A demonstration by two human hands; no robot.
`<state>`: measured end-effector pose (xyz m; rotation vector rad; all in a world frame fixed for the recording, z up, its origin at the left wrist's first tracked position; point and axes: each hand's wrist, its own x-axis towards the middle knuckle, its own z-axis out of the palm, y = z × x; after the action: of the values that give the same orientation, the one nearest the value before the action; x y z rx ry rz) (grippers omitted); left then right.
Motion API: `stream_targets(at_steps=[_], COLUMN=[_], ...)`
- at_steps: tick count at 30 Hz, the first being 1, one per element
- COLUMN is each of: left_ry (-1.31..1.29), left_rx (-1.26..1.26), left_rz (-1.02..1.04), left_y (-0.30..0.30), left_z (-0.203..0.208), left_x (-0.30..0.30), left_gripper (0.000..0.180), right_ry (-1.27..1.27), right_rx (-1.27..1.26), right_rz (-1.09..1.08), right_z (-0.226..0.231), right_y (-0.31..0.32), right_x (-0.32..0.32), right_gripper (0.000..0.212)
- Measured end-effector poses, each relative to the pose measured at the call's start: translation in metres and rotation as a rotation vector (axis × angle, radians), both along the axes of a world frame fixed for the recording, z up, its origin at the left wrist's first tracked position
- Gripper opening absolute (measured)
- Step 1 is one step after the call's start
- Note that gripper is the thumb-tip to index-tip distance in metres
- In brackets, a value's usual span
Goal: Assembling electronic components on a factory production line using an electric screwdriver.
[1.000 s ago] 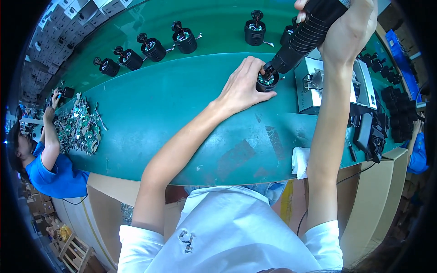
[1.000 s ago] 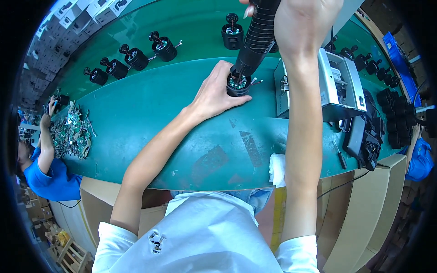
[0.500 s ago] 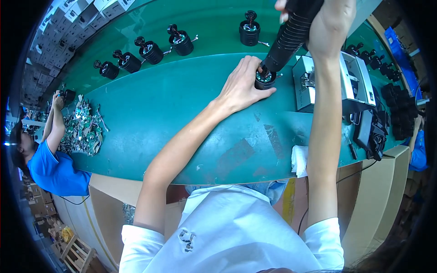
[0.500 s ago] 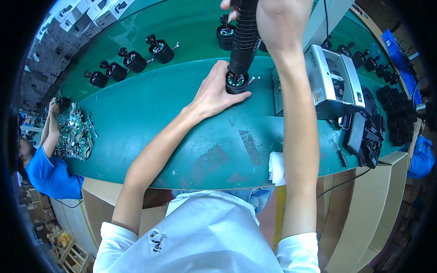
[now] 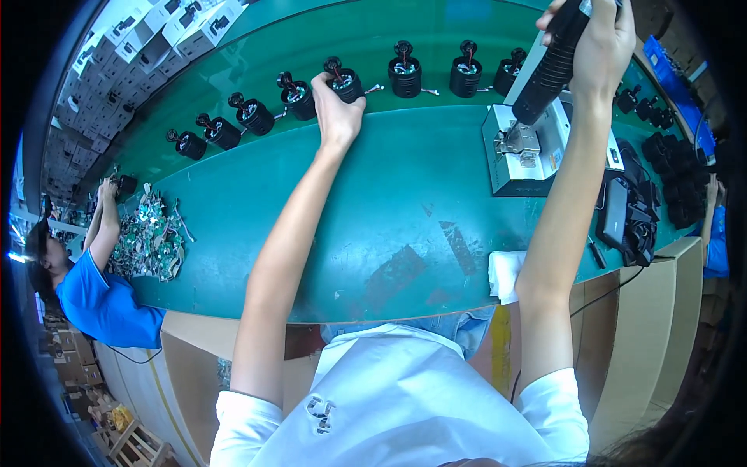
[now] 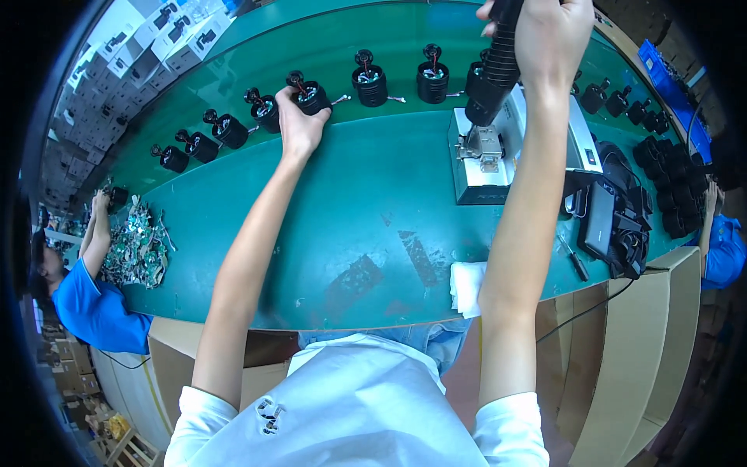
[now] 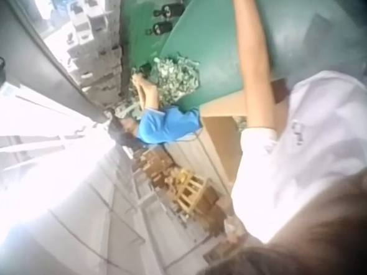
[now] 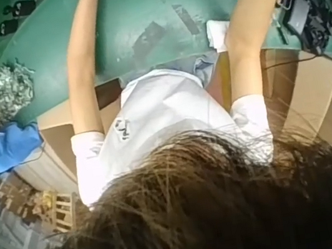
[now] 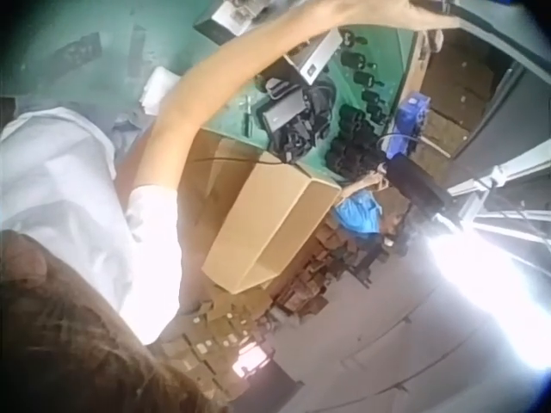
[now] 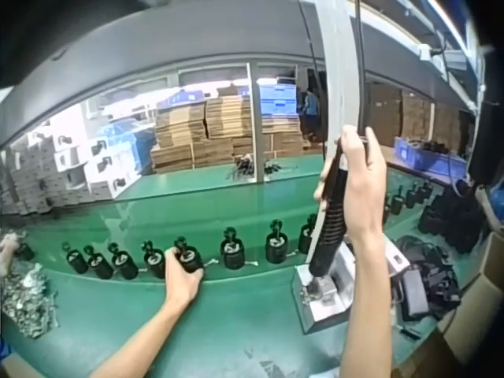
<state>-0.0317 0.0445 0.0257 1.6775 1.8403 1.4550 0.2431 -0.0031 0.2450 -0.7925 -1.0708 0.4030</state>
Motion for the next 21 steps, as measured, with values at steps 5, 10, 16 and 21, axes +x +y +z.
stream_targets(at_steps=[5, 10, 16, 21], left_ry=[0.322, 0.041, 0.102, 0.106], left_rx=[0.594, 0.143, -0.132, 0.051], left_rz=[0.070, -0.143, -0.117, -0.326], left_y=[-0.026, 0.007, 0.011, -0.024], left_z=[0.024, 0.022, 0.029, 0.031], left_x=[0.051, 0.089, 0.096, 0.093], left_gripper=[0.075, 0.079, 0.071, 0.062], right_ry=[0.239, 0.164, 0.160, 0.203], right_rx=[-0.053, 0.067, 0.113, 0.194], right_rz=[0.115, 0.148, 0.139, 0.068], right_z=[-0.004, 0.013, 0.017, 0.020], right_y=[0.004, -0.014, -0.017, -0.011], right_x=[-0.012, -0.019, -0.003, 0.009], right_gripper=[0.035, 0.037, 0.038, 0.038])
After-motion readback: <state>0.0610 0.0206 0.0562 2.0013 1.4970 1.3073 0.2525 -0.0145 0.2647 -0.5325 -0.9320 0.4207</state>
